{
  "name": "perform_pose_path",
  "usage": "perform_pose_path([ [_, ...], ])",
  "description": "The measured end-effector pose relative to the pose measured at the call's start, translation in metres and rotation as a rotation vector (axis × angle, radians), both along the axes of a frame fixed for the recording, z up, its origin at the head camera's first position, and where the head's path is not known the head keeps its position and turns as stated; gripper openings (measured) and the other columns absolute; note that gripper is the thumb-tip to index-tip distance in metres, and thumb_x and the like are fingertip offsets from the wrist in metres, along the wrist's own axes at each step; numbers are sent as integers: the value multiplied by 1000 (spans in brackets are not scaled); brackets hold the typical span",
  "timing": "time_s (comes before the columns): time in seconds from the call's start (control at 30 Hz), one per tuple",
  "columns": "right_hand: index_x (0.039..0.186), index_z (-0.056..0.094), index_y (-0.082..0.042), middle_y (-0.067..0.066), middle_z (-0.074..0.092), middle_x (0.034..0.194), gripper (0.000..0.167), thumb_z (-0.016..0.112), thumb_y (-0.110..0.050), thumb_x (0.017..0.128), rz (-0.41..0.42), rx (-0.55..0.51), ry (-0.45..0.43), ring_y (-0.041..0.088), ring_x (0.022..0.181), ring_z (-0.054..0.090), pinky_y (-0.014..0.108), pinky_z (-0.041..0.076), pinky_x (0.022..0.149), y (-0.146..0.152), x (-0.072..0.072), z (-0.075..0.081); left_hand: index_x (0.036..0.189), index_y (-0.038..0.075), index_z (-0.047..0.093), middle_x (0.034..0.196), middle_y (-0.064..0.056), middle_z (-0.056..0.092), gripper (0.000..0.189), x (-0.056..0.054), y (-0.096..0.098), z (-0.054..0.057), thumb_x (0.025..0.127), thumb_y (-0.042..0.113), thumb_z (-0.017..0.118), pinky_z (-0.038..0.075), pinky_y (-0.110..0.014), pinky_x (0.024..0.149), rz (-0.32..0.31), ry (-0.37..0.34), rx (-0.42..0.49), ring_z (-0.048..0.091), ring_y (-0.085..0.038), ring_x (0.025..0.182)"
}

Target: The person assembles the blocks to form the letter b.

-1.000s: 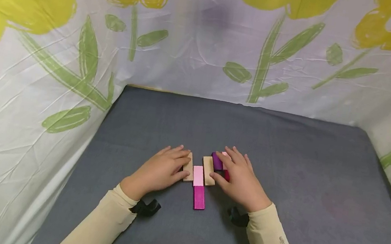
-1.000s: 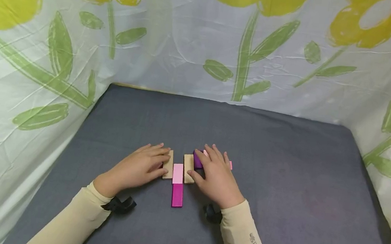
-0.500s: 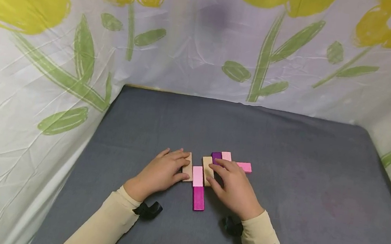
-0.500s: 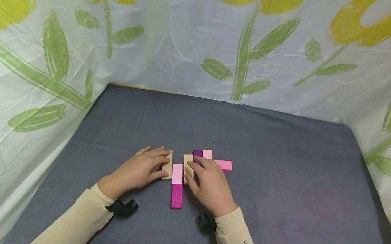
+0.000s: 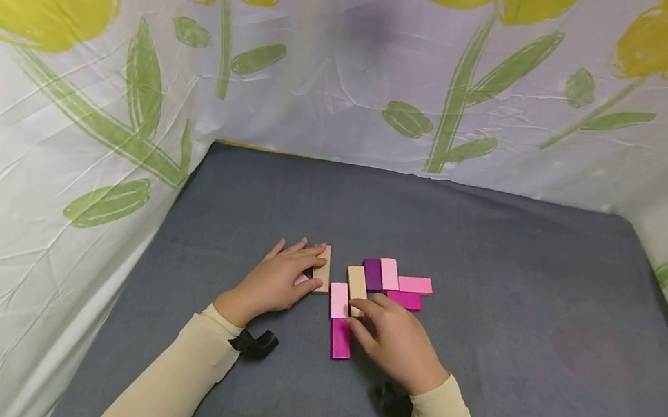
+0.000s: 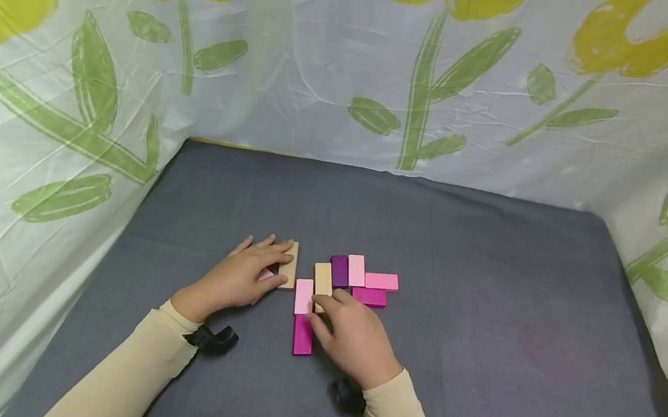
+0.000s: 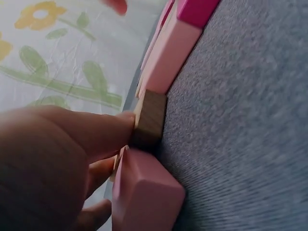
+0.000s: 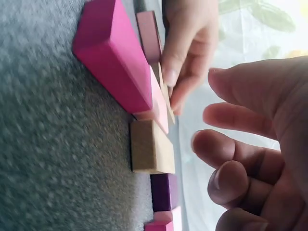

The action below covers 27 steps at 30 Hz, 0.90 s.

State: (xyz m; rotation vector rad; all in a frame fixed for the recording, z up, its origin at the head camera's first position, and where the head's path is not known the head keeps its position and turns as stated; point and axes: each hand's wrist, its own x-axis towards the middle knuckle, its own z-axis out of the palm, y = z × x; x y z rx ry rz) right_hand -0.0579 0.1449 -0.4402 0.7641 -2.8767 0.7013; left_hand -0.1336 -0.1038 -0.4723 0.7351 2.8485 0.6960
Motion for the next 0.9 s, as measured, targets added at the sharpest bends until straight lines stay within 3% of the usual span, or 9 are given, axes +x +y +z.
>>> perform_pose_path([
  [0.2,113,80,-10,-5,54,76,26,84,-23,91,7,14,-30,6,65,43,24,42,58,-1,9,-3,147,16,63,166,4,43,45,-16,-1,-4,106,34,64,13,-63,128,18,-16,5,36,-32,156],
  [0.53,116,80,-12,-2,69,93,29,85,-24,90,45,20,-49,7,74,59,30,58,70,-5,28,-8,151,13,59,168,0,38,47,-36,-7,0,107,28,63,8,-64,128,48,-84,64,31,-33,157],
  [0.73,118,81,-9,-5,59,80,30,84,-23,91,82,2,-126,2,64,44,20,44,59,-8,37,-14,153,14,57,171,1,33,46,-46,-12,-6,109,29,59,3,-63,129,46,-94,78,26,-32,159],
  [0.9,121,80,-8,-6,57,80,31,83,-21,93,109,-9,-143,0,65,44,16,42,58,-11,41,-16,154,15,56,171,1,33,46,-51,-15,-11,109,28,58,1,-64,128,41,-85,94,25,-34,160],
])
